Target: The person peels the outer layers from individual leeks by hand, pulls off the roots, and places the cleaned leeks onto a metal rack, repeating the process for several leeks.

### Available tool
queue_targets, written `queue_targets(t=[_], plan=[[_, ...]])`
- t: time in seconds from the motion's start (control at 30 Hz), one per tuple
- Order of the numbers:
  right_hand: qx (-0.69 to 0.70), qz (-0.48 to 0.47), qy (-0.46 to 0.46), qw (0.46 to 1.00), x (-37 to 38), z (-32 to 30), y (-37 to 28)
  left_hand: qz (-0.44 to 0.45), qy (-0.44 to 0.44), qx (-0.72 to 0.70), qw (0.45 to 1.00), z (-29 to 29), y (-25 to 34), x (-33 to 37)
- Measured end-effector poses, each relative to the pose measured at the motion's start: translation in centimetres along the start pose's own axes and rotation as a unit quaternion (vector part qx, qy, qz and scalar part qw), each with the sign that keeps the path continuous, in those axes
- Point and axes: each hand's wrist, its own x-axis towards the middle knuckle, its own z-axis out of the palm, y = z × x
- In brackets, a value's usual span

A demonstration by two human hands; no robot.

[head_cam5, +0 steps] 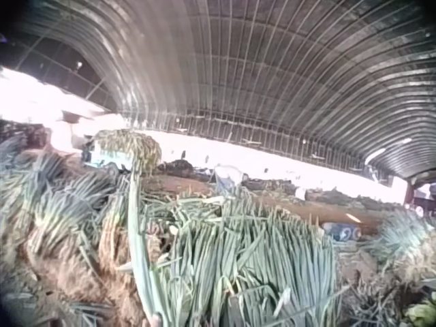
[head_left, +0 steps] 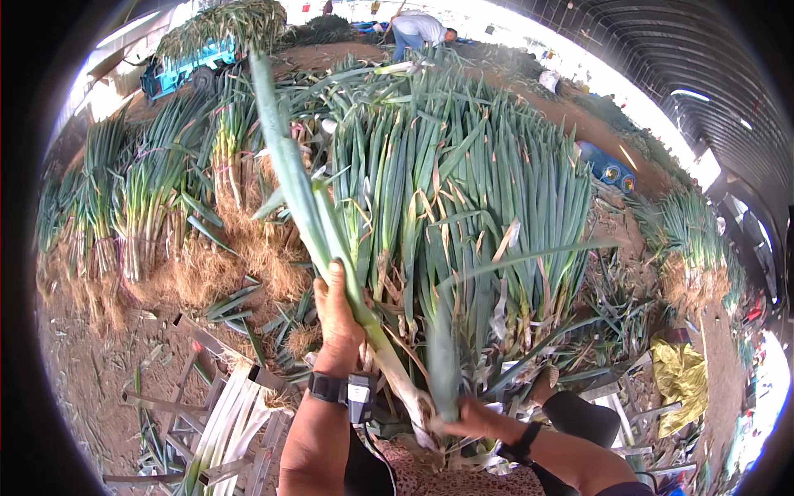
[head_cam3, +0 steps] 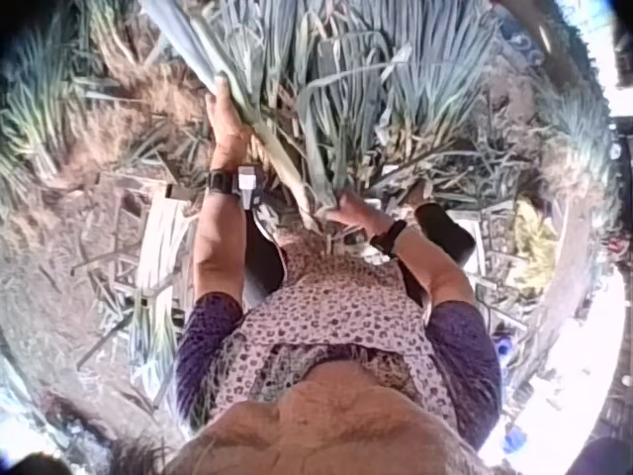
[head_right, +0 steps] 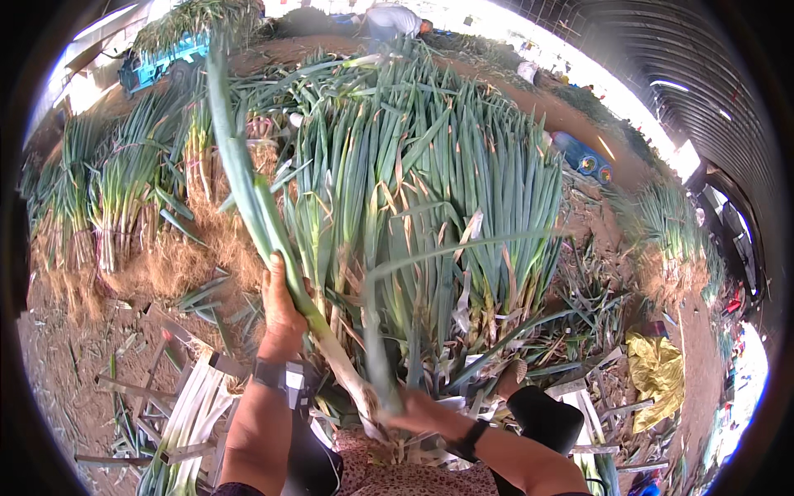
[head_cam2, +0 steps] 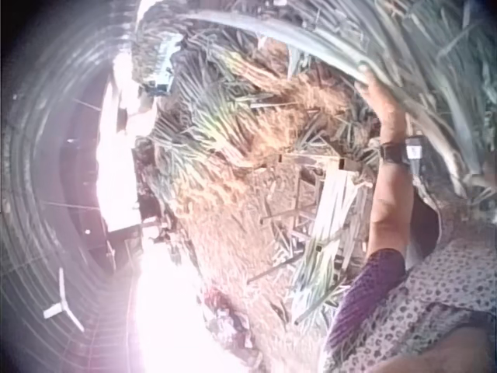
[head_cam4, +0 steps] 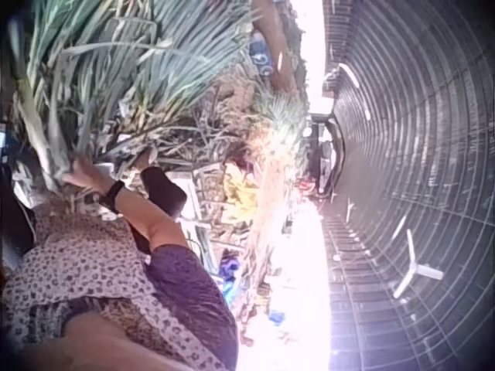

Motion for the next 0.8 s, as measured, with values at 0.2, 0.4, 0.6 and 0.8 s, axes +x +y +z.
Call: queue_targets(t=[0.2,0.4,0.6,0.8], plan=[[-0.183,0.1,-0.123,0.97,-3.9,4.4,15.9,0.067,0.021,0.015,0.997,-0.7,0.2,0.2],[-0.034,-0.045,0.147,0.988,2.2,-5.2,1.4,-0.029,-0.145,-0.125,0.981,0.0,-0.8,-0.9],[0.008,-0.263,0.292,0.92,8.4,-8.5,-8.5,-0.14,-0.212,-0.206,0.945,1.0,-2.2,-2.0],[0.193,-0.214,0.222,0.931,8.7,-8.6,-8.3,-0.196,-0.227,-0.191,0.935,1.1,-2.2,-1.8]])
